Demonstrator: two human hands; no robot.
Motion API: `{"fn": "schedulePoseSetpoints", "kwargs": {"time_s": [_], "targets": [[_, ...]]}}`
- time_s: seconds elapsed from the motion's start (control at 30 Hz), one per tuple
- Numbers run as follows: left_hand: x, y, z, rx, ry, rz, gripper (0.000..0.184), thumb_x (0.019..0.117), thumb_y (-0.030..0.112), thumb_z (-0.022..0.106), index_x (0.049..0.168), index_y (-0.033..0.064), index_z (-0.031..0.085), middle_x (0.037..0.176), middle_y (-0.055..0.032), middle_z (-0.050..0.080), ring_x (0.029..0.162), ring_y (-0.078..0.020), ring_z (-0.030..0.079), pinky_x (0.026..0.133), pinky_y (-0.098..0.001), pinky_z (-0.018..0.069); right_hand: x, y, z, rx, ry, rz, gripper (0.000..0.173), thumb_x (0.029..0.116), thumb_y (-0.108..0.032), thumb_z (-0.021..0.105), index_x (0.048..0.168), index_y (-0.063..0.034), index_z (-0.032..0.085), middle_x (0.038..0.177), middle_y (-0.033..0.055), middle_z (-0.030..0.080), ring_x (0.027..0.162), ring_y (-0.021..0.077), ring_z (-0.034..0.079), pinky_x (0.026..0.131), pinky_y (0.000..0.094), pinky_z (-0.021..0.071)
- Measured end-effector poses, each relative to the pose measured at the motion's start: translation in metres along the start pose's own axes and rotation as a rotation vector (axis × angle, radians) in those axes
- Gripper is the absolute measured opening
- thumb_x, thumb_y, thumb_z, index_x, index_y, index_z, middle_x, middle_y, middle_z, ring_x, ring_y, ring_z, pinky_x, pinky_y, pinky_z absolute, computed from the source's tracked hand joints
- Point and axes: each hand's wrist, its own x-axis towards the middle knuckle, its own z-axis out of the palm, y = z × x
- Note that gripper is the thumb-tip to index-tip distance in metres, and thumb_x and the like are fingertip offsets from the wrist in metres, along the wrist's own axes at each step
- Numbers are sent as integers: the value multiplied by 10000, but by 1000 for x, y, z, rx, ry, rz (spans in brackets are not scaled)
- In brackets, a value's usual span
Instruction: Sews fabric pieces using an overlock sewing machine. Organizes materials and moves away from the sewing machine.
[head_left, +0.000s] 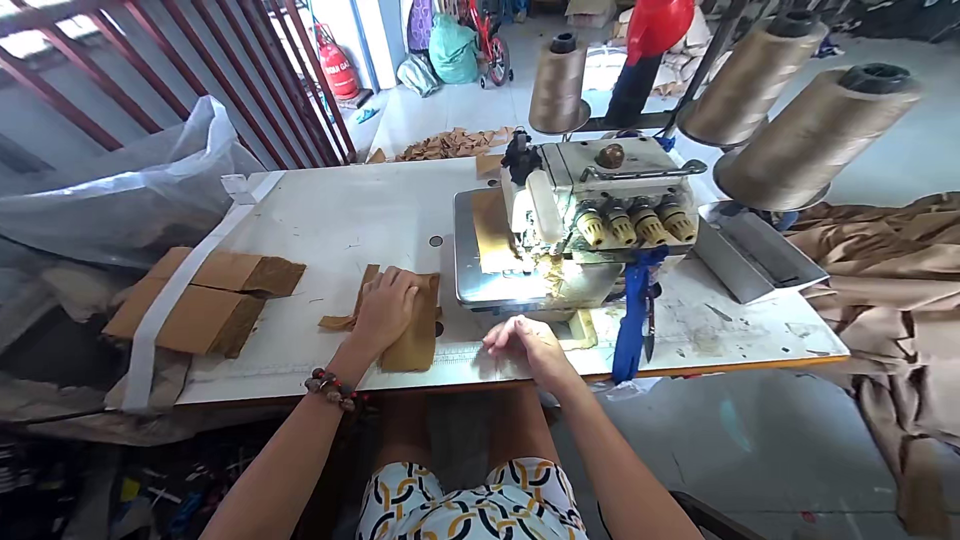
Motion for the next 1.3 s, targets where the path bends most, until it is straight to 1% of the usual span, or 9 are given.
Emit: {"fn": "schedulePoseSetpoints", "kwargs": {"time_s": [0.07,0.13,0.2,0.33,0.4,0.67,0.87,1.0,1.3], "targets": [[0,23,-9,-68,155,138,220,1021,115,461,1021,-48,609,1157,-243,625,1141,-425,597,983,-620,446,1,-6,5,-85,-20,20,498,1082,-338,313,1154,35,635,1142,77,706,1011,134,695,914,325,580],[0,63,-22,-75,158,280,226,1005,134,456,999,-28,614,1219,-213,647,1213,-381,601,1085,-615,393,-1,-9,13,-133,-73,36,888,1004,-692,338,1377,101,490,1384,149,600,1261,168,600,1075,346,496],[0,98,-23,-46,96,384,229,998,136,501,1030,-18,668,1222,-182,678,1228,-355,624,1124,-672,335,-8,-15,24,-65,-45,116,1066,946,-781,341,1471,146,336,1471,170,513,1353,129,516,1140,297,429],[4,124,-7,16,74,458,222,1007,169,579,1116,54,735,1079,-100,735,1104,-314,699,1080,-784,292,-14,-21,33,108,159,255,329,1064,-236,395,1231,20,515,1006,24,712,934,64,702,871,285,591],[3,132,-6,61,43,427,275,1023,203,571,1222,100,732,1128,-83,738,1127,-321,693,1066,-807,275,-17,-23,25,137,160,250,226,1027,-160,429,1118,-24,584,887,-2,743,830,88,730,804,304,618],[19,142,-8,123,-30,358,339,1044,239,523,1309,126,701,1256,-87,711,1218,-337,652,1109,-800,219,-4,-36,11,128,140,252,258,1056,-181,403,1121,-18,593,887,28,736,820,112,729,793,315,620],[19,139,-16,104,1,433,221,1011,156,592,1134,103,767,1019,-94,750,1004,-317,726,1083,-776,311,5,-36,6,196,72,192,278,1057,-170,364,1094,-23,597,894,41,742,813,122,735,765,295,623],[42,130,-24,23,-155,333,384,1037,390,527,1280,156,710,1281,-47,700,1271,-270,626,1150,-774,204,10,-34,0,199,-60,149,407,1082,-189,238,998,-52,612,793,36,756,705,119,738,710,258,614],[105,107,-23,-22,-346,169,639,929,548,687,1406,132,596,1495,-100,557,1466,-306,432,1176,-746,106,0,-8,-7,162,-103,122,454,1069,-175,236,904,-89,650,781,7,747,706,104,724,699,262,599]]}}
